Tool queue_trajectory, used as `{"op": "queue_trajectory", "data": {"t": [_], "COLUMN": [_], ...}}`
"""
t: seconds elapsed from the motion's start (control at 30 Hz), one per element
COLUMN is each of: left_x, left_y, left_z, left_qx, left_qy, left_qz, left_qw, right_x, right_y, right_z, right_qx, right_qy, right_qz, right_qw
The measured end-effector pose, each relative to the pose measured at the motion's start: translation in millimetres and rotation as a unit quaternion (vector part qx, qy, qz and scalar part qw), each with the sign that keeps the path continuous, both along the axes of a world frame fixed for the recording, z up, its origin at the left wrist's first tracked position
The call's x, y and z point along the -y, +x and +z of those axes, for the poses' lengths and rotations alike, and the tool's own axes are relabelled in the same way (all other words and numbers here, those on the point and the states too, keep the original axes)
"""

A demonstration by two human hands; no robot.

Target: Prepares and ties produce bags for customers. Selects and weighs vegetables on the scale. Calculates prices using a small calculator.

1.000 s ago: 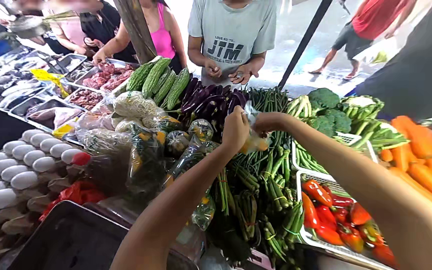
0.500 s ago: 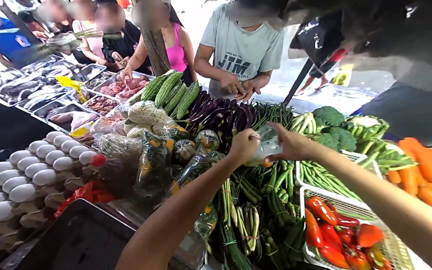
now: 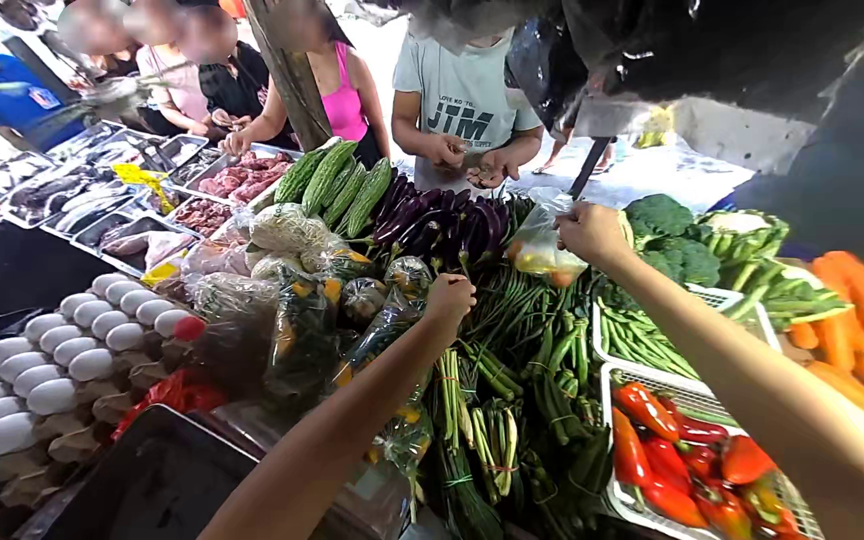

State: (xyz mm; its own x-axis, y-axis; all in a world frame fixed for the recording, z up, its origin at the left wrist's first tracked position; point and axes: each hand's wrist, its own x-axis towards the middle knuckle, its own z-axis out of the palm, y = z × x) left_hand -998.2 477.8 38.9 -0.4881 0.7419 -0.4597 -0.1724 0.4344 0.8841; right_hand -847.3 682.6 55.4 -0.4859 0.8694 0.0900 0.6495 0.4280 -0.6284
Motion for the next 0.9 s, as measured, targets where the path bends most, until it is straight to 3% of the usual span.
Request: {"op": "queue_trajectory", "data": {"t": [0.2,0.37,0.43,0.5,0.57,0.63,0.67,0.7,0.73,0.83,0.9], "left_x": [51,89,100,110,118,125,128,132,136,154,168], "left_y": [9,23,26,27,27,26,26,25,24,24,22], "left_z": [29,43,49,55,57,56,56,57,58,63,64], "left_qx": [0.012,0.076,0.089,0.096,0.101,0.109,0.11,0.109,0.106,0.11,0.117], "left_qy": [0.015,0.073,0.076,0.073,0.074,0.076,0.074,0.069,0.062,0.057,0.06], "left_qz": [-0.103,-0.145,-0.149,-0.14,-0.121,-0.102,-0.095,-0.089,-0.084,-0.067,-0.063], "left_qw": [0.994,0.984,0.982,0.983,0.985,0.986,0.987,0.988,0.989,0.99,0.989], "right_x": [-20,-27,-15,2,12,4,1,4,10,46,75], "right_y": [-20,-31,-34,-42,-58,-65,-67,-66,-68,-69,-63], "right_z": [-44,-81,-77,-53,-34,-33,-39,-45,-47,-39,-31], "right_qx": [-0.029,0.131,0.036,-0.196,-0.439,-0.654,-0.715,-0.752,-0.779,-0.819,-0.84], "right_qy": [-0.069,-0.093,-0.07,-0.069,-0.147,-0.293,-0.368,-0.407,-0.419,-0.403,-0.419], "right_qz": [-0.026,0.04,-0.037,-0.137,-0.172,-0.044,0.001,0.009,0.009,0.02,-0.013], "right_qw": [0.997,0.986,0.996,0.969,0.87,0.696,0.594,0.518,0.466,0.409,0.345]}}
